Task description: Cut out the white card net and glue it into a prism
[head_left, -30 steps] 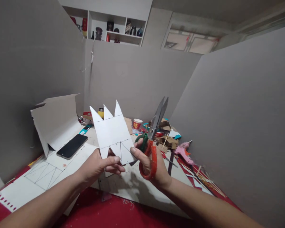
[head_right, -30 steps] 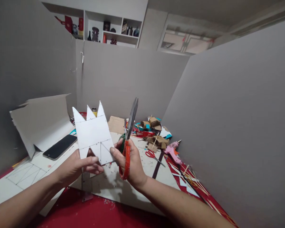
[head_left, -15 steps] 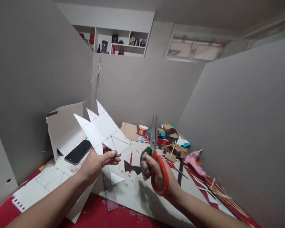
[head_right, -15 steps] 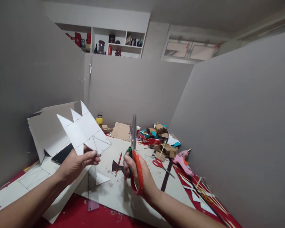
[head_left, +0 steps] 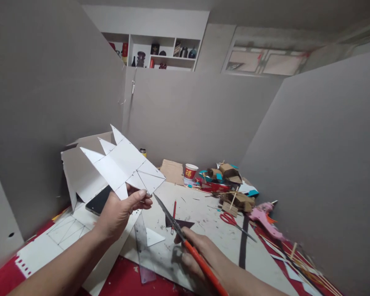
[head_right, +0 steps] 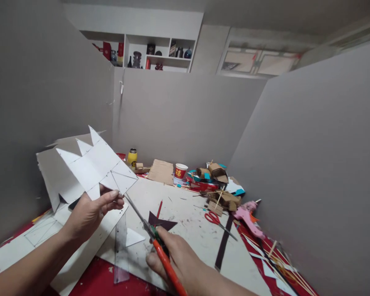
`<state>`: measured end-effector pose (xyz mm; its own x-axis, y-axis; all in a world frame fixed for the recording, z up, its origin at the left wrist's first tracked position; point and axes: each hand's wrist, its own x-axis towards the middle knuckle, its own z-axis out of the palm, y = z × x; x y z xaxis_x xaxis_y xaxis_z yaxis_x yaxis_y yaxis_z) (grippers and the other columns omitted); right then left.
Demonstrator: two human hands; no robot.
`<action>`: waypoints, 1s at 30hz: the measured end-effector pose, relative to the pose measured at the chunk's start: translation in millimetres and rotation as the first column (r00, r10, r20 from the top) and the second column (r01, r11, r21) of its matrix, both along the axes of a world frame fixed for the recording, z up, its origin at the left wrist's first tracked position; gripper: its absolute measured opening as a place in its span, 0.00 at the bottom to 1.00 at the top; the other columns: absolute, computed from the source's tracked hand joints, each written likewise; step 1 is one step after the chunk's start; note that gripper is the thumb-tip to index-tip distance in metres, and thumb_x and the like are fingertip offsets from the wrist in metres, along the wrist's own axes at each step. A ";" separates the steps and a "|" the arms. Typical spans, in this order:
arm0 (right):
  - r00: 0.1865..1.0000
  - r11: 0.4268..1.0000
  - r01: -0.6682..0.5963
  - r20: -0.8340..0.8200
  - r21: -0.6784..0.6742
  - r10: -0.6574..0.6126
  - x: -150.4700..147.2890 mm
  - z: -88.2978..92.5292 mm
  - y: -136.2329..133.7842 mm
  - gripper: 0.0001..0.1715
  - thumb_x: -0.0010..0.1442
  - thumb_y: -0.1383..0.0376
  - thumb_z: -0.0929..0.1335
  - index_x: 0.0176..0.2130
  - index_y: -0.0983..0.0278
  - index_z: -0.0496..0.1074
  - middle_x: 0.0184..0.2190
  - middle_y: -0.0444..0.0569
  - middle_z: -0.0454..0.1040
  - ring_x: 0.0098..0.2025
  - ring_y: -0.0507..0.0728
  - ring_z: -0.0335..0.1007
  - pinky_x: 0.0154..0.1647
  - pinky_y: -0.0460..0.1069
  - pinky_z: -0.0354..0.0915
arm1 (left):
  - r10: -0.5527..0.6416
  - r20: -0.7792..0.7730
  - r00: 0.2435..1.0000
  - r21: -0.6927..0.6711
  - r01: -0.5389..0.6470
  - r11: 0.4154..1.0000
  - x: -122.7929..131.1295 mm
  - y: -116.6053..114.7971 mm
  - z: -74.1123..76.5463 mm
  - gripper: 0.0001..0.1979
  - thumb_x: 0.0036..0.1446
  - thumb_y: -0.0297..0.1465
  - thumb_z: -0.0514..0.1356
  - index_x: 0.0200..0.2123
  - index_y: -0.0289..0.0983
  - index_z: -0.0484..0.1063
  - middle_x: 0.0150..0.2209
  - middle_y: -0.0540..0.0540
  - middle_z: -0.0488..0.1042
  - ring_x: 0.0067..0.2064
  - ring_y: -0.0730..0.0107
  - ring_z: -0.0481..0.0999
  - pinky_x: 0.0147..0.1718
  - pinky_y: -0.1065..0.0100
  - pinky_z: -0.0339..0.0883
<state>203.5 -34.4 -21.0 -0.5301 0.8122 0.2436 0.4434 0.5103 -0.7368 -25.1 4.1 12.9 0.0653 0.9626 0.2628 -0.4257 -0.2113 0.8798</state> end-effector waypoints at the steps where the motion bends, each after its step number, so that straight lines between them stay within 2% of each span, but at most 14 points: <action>1: 1.000 1.000 -0.007 -0.005 0.003 0.007 -2.9 2.2 0.0 0.15 0.59 0.52 0.64 0.34 0.62 0.67 0.25 0.44 0.67 0.25 0.53 0.58 0.28 0.46 0.61 | 0.016 -0.007 1.000 0.006 -0.016 1.000 0.7 0.0 -0.5 0.06 0.49 0.29 0.66 0.29 0.33 0.73 0.27 0.46 0.76 0.31 0.67 0.76 0.33 0.65 0.73; 9: 0.999 0.999 -0.034 -0.023 -0.027 0.034 -11.9 -1.7 4.4 0.17 0.61 0.52 0.62 0.32 0.62 0.66 0.21 0.43 0.65 0.24 0.53 0.57 0.26 0.46 0.59 | 0.051 -0.070 0.996 0.036 -0.048 0.998 2.3 -1.1 -2.2 0.06 0.50 0.30 0.65 0.30 0.33 0.74 0.28 0.46 0.75 0.32 0.66 0.75 0.35 0.63 0.72; 16: 0.999 0.999 -0.041 -0.031 -0.015 0.041 -16.3 -4.3 4.9 0.17 0.61 0.51 0.61 0.32 0.62 0.66 0.23 0.43 0.65 0.24 0.53 0.58 0.26 0.46 0.58 | 0.064 -0.125 0.990 0.057 -0.057 0.997 4.2 -0.7 -7.9 0.06 0.51 0.31 0.65 0.31 0.34 0.73 0.29 0.47 0.75 0.32 0.67 0.74 0.35 0.63 0.71; 24: 0.999 0.999 -0.032 0.023 -0.016 0.032 -16.1 -9.5 4.8 0.21 0.61 0.49 0.60 0.35 0.64 0.64 0.24 0.42 0.62 0.23 0.51 0.54 0.25 0.45 0.56 | 0.102 -0.266 0.959 0.075 -0.085 0.994 5.7 -4.4 -8.7 0.09 0.54 0.35 0.63 0.30 0.34 0.73 0.27 0.46 0.75 0.31 0.67 0.74 0.35 0.65 0.69; 30: 0.997 0.999 -0.046 0.055 0.025 0.044 -14.8 -13.3 7.7 0.19 0.61 0.50 0.61 0.37 0.64 0.62 0.26 0.42 0.62 0.26 0.51 0.55 0.27 0.45 0.56 | 0.101 -0.274 0.956 0.062 -0.087 0.994 6.2 -4.4 -8.5 0.09 0.54 0.36 0.63 0.30 0.34 0.73 0.29 0.46 0.76 0.32 0.66 0.75 0.36 0.64 0.69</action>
